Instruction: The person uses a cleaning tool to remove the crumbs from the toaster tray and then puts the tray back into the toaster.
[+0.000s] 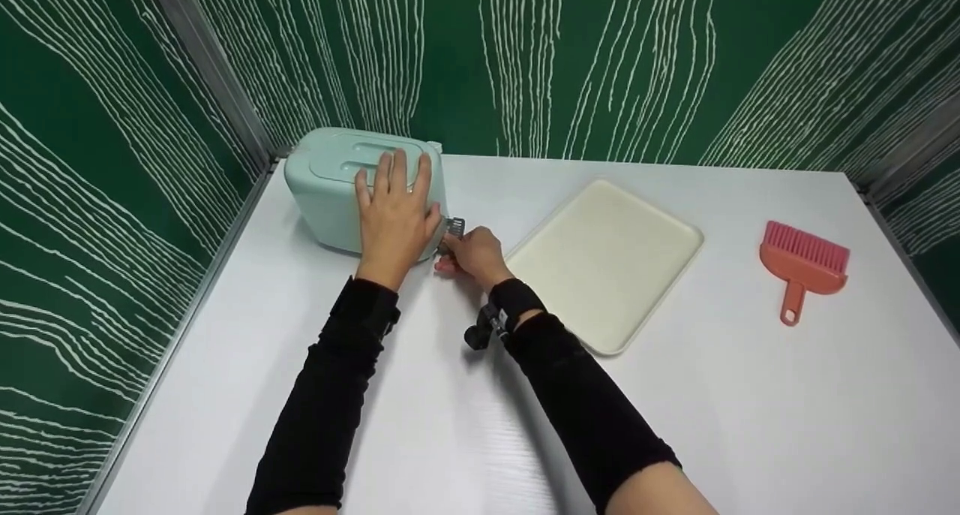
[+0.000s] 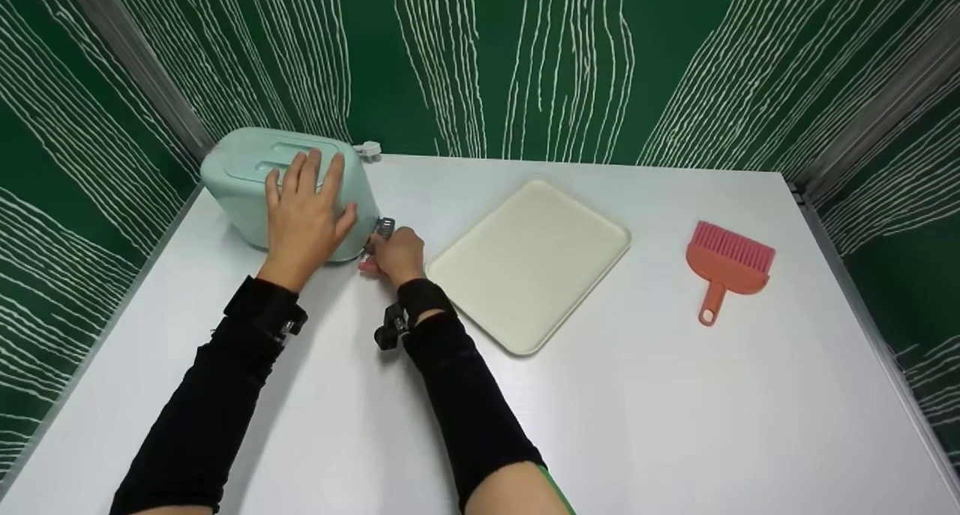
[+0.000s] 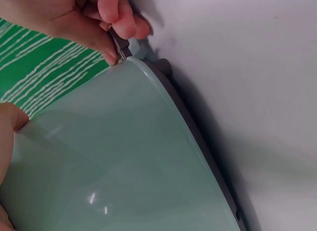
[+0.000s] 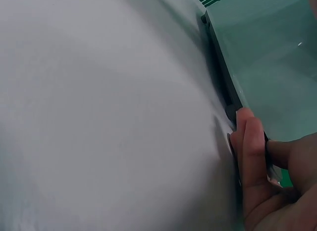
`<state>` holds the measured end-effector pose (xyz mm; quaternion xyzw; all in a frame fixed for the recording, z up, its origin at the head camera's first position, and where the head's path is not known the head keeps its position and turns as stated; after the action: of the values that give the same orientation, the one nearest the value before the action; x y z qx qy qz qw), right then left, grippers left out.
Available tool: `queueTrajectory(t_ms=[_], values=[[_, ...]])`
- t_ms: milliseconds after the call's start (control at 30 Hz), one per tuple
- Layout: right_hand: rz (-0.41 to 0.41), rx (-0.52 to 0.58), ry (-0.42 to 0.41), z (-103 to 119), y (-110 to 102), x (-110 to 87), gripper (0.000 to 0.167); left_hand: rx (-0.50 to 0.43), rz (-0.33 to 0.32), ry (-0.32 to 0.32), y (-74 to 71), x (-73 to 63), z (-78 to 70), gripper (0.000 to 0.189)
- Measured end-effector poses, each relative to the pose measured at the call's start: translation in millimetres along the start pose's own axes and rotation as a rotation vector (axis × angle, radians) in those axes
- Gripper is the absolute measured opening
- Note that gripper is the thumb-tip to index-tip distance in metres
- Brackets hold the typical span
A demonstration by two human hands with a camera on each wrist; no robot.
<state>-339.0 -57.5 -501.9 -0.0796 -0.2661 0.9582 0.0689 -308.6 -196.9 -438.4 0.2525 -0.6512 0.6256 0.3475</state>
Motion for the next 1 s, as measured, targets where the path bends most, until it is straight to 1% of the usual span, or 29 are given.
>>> queueTrajectory(t_ms=[67,133,233,333,400,500,567,667,733,867,1000], values=[[0.009,0.037,0.013,0.0,-0.8,1.1,0.036,-0.003,0.002,0.000,0.1,0.4,0.2,0.064],[0.017,0.051,0.023,0.9,-1.9,2.3,0.033,-0.007,0.009,-0.003,0.2,0.7,0.7,0.064],[0.007,0.021,0.025,2.2,-3.1,3.6,0.030,-0.009,0.030,-0.012,0.3,0.9,1.8,0.064],[-0.007,-0.018,0.028,3.2,-3.9,4.5,0.022,-0.004,0.050,-0.020,0.4,0.9,2.1,0.064],[-0.009,-0.025,0.040,4.2,-4.7,5.0,0.017,0.002,0.052,-0.017,0.3,0.9,1.7,0.064],[-0.003,-0.007,0.061,5.9,-6.6,6.1,0.020,0.007,0.040,-0.010,0.2,0.7,0.8,0.064],[0.008,0.037,0.086,6.3,-7.3,7.3,0.023,0.008,0.031,-0.007,0.2,0.5,0.2,0.065],[0.038,0.090,0.118,5.0,-6.6,10.3,0.023,0.006,0.022,-0.010,0.5,0.2,-0.1,0.066],[0.059,0.106,0.131,3.7,-5.6,12.6,0.023,0.004,0.020,-0.012,0.9,0.4,-0.1,0.067],[0.064,0.071,0.103,3.3,-5.5,17.5,0.027,0.000,0.036,-0.014,1.6,1.7,0.1,0.067],[0.057,0.033,0.099,4.2,-6.1,21.9,0.030,-0.011,0.048,-0.023,2.5,2.4,1.1,0.066]])
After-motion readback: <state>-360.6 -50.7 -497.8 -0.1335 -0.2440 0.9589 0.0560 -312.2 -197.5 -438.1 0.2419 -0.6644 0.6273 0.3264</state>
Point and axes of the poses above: each hand's wrist, its own x-axis towards the middle knuckle, its own y-axis out of the palm, z = x × y, the point moved 1 cm from there along x, towards the middle knuckle, and after that the axes turned 15 degrees about -z, right-handed, at the moved point
